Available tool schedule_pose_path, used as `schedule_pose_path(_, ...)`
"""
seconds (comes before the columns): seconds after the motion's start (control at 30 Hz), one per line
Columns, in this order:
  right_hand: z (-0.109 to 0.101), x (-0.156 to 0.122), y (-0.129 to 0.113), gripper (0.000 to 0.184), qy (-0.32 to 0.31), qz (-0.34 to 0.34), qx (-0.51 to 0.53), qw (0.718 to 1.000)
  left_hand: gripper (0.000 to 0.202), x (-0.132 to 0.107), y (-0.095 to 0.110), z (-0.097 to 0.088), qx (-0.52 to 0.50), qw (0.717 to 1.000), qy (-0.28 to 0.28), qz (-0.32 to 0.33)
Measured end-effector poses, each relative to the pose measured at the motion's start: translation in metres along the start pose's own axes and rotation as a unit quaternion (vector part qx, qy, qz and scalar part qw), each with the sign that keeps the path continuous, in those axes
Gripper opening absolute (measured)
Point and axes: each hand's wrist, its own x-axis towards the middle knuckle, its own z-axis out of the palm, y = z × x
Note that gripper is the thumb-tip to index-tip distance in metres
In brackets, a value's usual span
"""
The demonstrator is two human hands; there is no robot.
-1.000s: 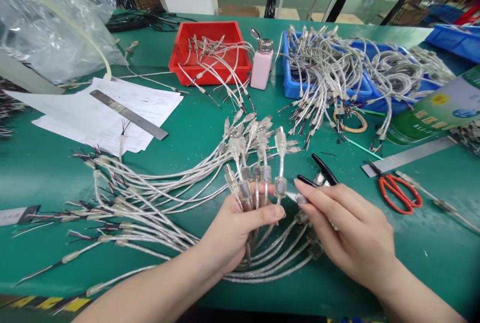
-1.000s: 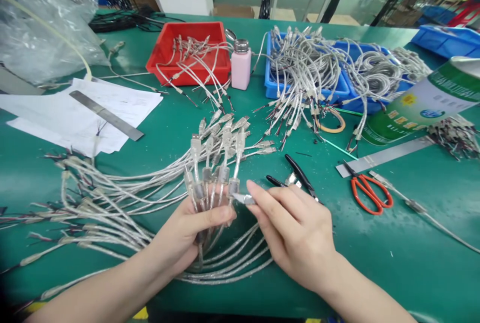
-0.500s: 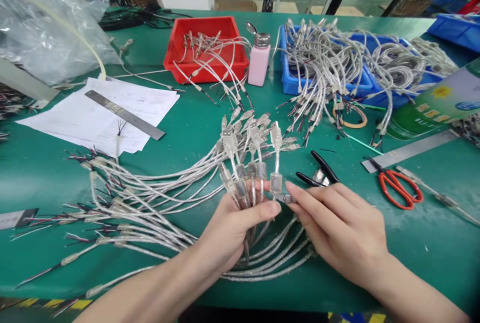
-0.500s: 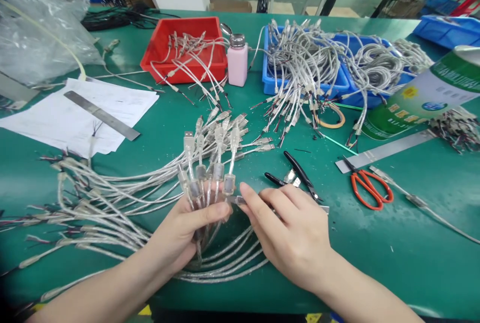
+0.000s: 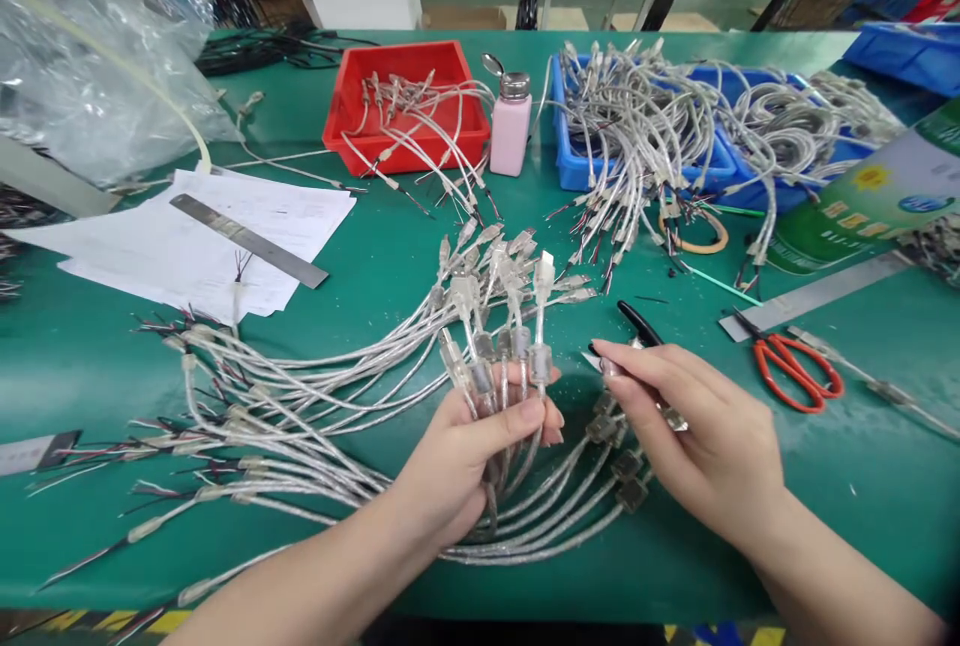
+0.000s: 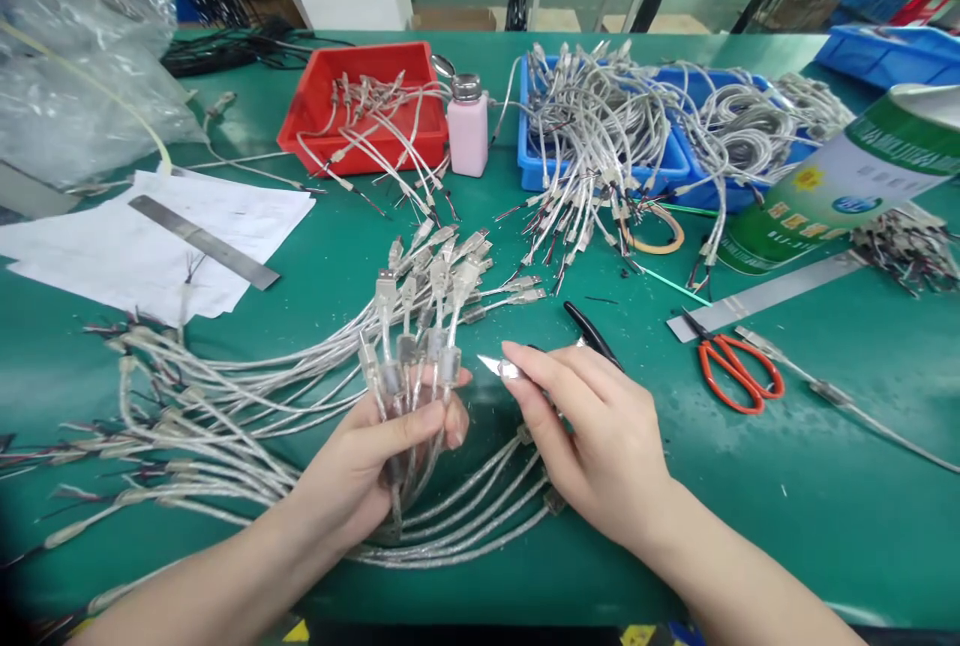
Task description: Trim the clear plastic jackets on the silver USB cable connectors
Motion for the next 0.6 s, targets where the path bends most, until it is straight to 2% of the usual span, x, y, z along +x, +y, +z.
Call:
schedule_pose_path(0.33,0.0029,-0.0061,-0.0036,0.031,-0.06,-0.055,0.031,0.996,0.02,-0.0015,-0.0017,-0.0026,-0.018,1.0,-0.015,0.009)
schedule_pose_path(0.6,0.0076,-0.0061,-0.0003,0.031,-0.048,-0.058,0.0,0.997,0.02,-0.0014,-0.0006,-0.0023,-0.009,1.0,-0.029,0.006)
